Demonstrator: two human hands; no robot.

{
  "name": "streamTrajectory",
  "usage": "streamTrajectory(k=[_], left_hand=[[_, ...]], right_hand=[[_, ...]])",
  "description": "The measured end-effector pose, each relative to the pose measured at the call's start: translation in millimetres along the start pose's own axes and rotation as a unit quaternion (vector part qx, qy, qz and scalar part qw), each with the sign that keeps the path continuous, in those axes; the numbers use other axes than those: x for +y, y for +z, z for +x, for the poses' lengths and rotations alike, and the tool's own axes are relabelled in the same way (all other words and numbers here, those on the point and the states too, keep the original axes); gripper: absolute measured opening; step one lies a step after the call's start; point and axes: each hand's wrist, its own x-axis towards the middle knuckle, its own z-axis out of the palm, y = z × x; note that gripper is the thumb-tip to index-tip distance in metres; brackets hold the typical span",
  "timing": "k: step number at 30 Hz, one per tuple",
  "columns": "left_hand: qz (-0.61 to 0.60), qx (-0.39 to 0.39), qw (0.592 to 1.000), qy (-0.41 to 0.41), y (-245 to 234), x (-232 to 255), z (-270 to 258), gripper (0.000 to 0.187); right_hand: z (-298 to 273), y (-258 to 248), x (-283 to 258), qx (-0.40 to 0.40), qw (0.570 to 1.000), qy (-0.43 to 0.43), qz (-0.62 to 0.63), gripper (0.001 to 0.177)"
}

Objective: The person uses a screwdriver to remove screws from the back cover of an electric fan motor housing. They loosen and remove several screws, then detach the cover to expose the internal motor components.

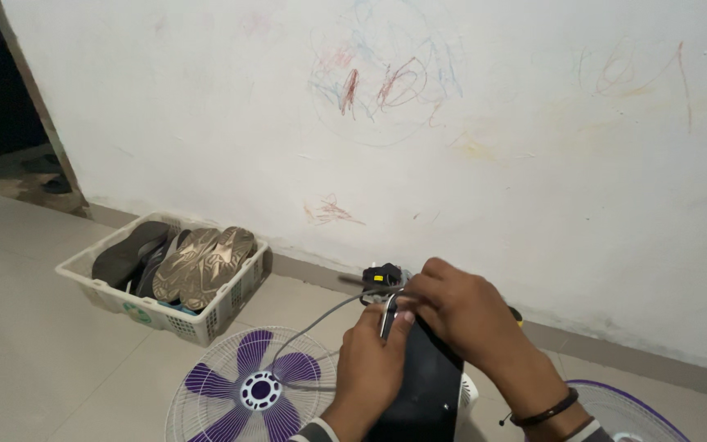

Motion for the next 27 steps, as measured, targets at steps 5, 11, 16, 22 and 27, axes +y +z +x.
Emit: streamTrajectory(k=[5,11,16,22,27], left_hand=[[-0.001,0.037,0.999,0.026,-1.2,-13.4,11.6,0.04],[-0.012,0.054,0.998,0.022,-13.8,-34.3,42.2,0.045],[0.022,0.07,0.993,0.095,-38.0,-51.6,65.8,0.046],[0.081,0.079,0.992,0.051,-50.1,-70.8,83.6,0.049],[0.084,0.083,0.993,0.024,-48.3,-88.2,94.5,0.056]], right_hand=[[3.2,0.6,3.6,0.02,0.99,0.113,0.081,0.022],[-1.0,24.7,26.5,0.084,0.957,0.235,0.149,0.024],[-16.7,83.2,65.9,0.098,0.918,0.327,0.2,0.022],[-70.4,203.6,117.0,0.005,0.871,0.441,0.218,0.02],[-133.8,309.9,141.3,-0.086,0.843,0.496,0.187,0.019]])
